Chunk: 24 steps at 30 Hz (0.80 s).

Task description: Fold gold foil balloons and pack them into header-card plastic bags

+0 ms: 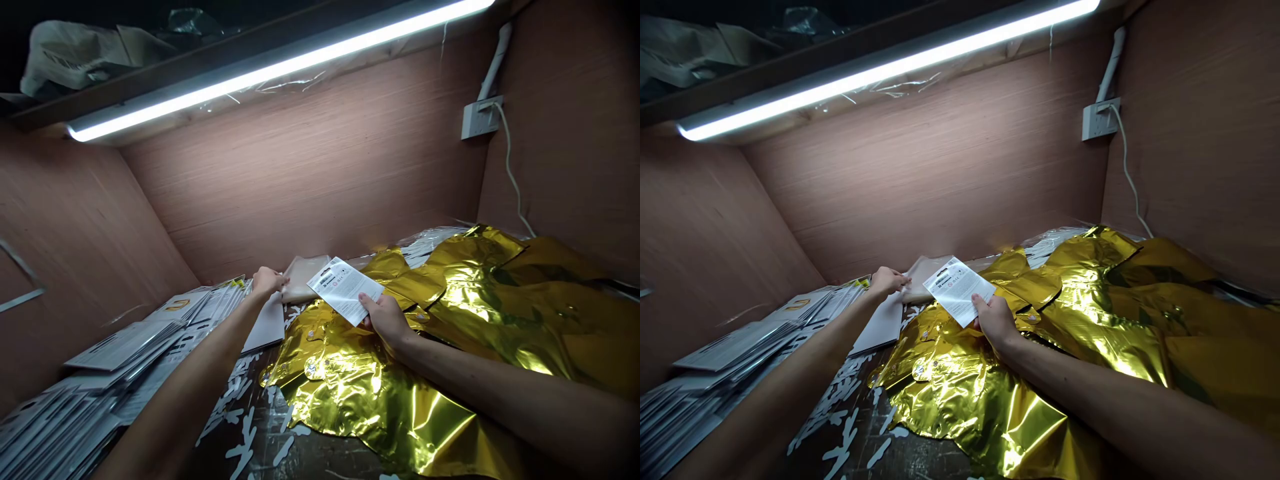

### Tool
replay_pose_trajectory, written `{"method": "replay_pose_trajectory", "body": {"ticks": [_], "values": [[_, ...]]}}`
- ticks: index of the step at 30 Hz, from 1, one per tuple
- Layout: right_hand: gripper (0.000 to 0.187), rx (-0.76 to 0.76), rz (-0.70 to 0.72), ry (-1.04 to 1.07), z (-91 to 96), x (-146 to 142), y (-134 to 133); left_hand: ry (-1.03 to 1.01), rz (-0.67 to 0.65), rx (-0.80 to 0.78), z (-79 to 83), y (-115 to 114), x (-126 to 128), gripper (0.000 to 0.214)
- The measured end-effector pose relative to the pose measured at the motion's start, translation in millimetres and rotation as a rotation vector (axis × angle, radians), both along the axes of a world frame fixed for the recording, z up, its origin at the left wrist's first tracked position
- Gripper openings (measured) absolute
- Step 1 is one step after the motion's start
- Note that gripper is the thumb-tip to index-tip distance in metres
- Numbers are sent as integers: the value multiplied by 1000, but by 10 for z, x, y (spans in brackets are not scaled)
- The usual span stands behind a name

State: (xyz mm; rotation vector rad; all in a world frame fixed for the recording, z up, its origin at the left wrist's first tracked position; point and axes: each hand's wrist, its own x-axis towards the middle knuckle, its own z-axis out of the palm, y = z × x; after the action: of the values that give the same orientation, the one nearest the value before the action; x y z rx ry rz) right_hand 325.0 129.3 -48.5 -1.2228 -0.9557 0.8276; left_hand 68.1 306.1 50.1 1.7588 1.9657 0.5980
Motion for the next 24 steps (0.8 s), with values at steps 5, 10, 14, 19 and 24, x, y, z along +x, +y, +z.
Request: {"method": "replay_pose_trajectory", "body": {"ticks": [5,10,14,19,24], "values": [[50,-14,46,-5,29,-19,-34,-97,32,28,26,-7,-1,36],[51,-6,83,-13,44,-30,-72,-226,69,36,52,-62,2,38],[51,5,103,-35,52,-22,-77,-370,112,112,168,-156,-15,37],[53,19,162,-109,129,-34,-140,-706,63,165,255,-423,13,37],[46,68,374,-246,241,-128,-323,-1064,-40,106,126,-883,1,28]]}}
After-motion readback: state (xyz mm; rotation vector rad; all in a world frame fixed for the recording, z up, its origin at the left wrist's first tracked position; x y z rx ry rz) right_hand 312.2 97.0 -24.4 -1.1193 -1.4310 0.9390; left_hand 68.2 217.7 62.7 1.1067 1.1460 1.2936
